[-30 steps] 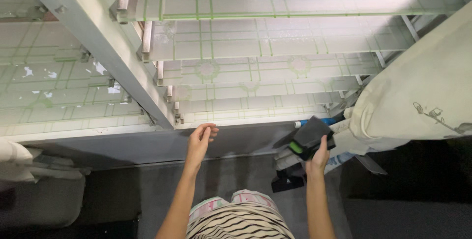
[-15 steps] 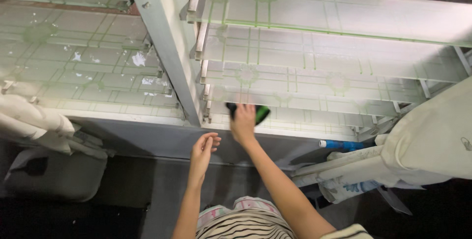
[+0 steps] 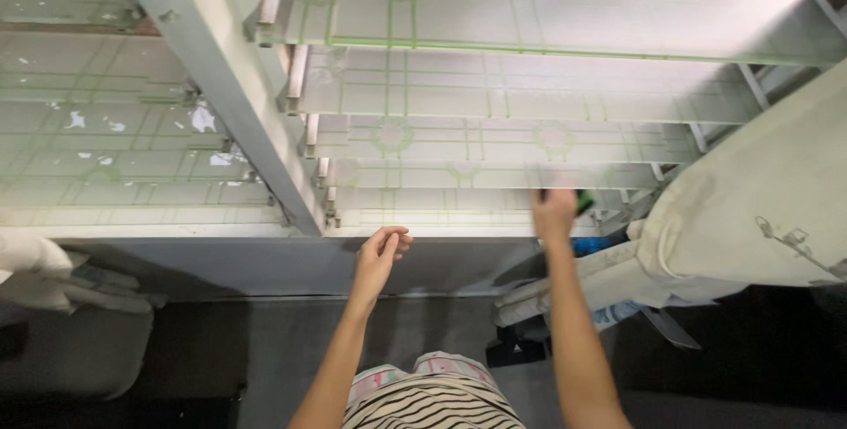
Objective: The person wipes the glass slats of a jalousie window using a black cloth by hand, cleaning both sides of the slats and moving the curtains aside to reach different parts of the window.
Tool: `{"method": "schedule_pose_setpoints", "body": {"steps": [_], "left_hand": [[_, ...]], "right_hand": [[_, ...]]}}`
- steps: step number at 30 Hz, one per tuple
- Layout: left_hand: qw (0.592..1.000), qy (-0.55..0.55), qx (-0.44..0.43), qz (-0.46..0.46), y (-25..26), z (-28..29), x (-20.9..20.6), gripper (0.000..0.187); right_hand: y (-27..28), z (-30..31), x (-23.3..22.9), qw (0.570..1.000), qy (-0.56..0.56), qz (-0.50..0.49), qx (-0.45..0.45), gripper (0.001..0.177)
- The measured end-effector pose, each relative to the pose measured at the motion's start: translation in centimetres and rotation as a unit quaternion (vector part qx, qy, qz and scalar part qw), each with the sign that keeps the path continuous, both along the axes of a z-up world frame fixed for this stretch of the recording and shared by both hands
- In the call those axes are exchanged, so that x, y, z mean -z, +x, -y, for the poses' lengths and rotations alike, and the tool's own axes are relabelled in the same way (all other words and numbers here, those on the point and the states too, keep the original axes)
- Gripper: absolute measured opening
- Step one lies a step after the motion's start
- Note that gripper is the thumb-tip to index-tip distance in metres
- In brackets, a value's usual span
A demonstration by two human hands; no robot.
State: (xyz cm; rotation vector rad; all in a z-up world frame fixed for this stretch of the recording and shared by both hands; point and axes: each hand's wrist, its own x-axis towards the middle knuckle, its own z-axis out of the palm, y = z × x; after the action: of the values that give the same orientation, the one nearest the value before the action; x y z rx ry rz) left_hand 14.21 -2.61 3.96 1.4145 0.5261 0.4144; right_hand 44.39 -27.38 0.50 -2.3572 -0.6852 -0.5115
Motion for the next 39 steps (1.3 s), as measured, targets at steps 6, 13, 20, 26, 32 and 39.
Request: {"method": "schedule_pose_setpoints", "body": {"steps": [6, 13, 20, 26, 32, 39], "left_hand": [[1.0, -0.01, 0.019, -0.02, 1.3, 1.2, 1.1, 0.026], [0.999, -0.029, -0.019, 0.0, -2.4, -0.9, 2.2, 0.026], [0.994, -0.035, -0.096, -0.022, -8.5, -2.7, 2.0, 0.029], [0.992, -0.051, -0.107, -0.038, -9.7, -3.4, 1.5, 0.028], [0.997, -0.02, -0.07, -0.028, -7.2, -3.4, 0.4, 0.029], [1.0, -0.012, -0.016, -0.007, -3.5, -2.0, 0.3, 0.028]], "right_hand": [[5.7, 7.0, 2.0, 0.994, -0.032, -0.003, 0.105, 0.05], [-4.3, -7.7, 2.9, 0.993, -0.016, 0.115, 0.021, 0.067], [-18.9, -23.4, -2.7, 0.975, -0.007, 0.063, -0.213, 0.034], [-18.3, -22.4, -2.8, 0.951, 0.008, 0.041, -0.305, 0.028], [-5.9, -8.5, 2.0, 0.992, -0.007, 0.069, -0.106, 0.057], [-2.9, 8.0, 2.9, 0.936, 0.212, -0.242, 0.139, 0.069]]}}
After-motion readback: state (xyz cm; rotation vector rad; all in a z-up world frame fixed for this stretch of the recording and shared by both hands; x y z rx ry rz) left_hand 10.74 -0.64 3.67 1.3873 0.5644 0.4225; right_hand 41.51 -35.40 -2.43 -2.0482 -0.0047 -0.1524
